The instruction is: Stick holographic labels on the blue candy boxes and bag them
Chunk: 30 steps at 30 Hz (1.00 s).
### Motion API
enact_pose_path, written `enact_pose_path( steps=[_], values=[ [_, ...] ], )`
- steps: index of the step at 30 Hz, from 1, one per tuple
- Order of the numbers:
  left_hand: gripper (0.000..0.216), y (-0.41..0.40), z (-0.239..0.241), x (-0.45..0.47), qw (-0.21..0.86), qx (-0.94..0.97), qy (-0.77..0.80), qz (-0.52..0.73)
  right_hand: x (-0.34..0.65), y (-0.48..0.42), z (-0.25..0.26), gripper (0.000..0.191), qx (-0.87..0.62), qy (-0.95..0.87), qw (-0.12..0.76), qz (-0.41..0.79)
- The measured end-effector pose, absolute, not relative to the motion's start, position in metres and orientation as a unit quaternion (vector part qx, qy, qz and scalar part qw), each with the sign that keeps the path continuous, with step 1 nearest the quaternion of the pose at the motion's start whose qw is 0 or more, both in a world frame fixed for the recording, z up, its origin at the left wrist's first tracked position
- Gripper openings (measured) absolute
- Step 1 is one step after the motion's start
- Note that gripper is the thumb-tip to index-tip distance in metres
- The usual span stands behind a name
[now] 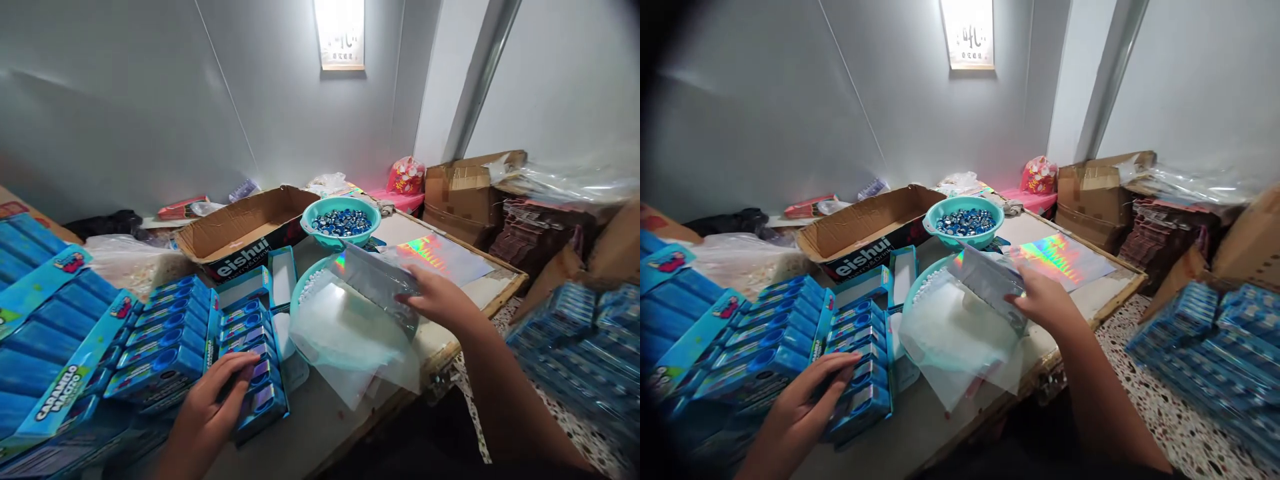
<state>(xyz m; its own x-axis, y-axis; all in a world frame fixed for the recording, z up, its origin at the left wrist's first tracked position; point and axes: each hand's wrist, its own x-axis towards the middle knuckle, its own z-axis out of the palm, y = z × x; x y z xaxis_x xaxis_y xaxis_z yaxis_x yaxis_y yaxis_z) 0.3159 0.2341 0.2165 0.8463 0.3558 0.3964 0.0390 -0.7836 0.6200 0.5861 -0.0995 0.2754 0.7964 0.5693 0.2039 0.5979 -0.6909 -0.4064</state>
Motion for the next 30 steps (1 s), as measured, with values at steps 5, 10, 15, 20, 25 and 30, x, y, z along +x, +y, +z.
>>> enact_pose_path(
  steps=[5, 10, 15, 20, 25, 30],
  values=[
    [0.018, 0.221, 0.223, 0.318, 0.291, 0.913, 0.069, 0.278, 0.567, -0.099, 0.254, 0.035, -0.892, -0.379, 0.244, 0.041],
    [0.015, 0.213, 0.223, 0.312, 0.258, 0.911, 0.058, 0.318, 0.562, -0.092, 0.244, 0.038, -0.921, -0.323, 0.215, 0.021],
    [0.016, 0.204, 0.219, 0.304, 0.226, 0.888, 0.106, 0.386, 0.57, -0.085, 0.238, 0.038, -0.929, -0.305, 0.202, -0.055],
    [0.03, 0.187, 0.244, 0.299, 0.176, 0.863, 0.053, 0.471, 0.553, -0.069, 0.272, 0.026, -0.835, -0.381, 0.391, -0.072],
    [0.044, 0.144, 0.297, 0.297, -0.038, 0.808, -0.117, 0.577, 0.505, -0.04, 0.322, 0.014, -0.744, -0.502, 0.441, -0.012],
    [0.018, 0.121, 0.325, 0.315, -0.008, 0.893, -0.013, 0.45, 0.47, -0.01, 0.334, 0.014, -0.655, -0.612, 0.432, 0.097]
  ],
)
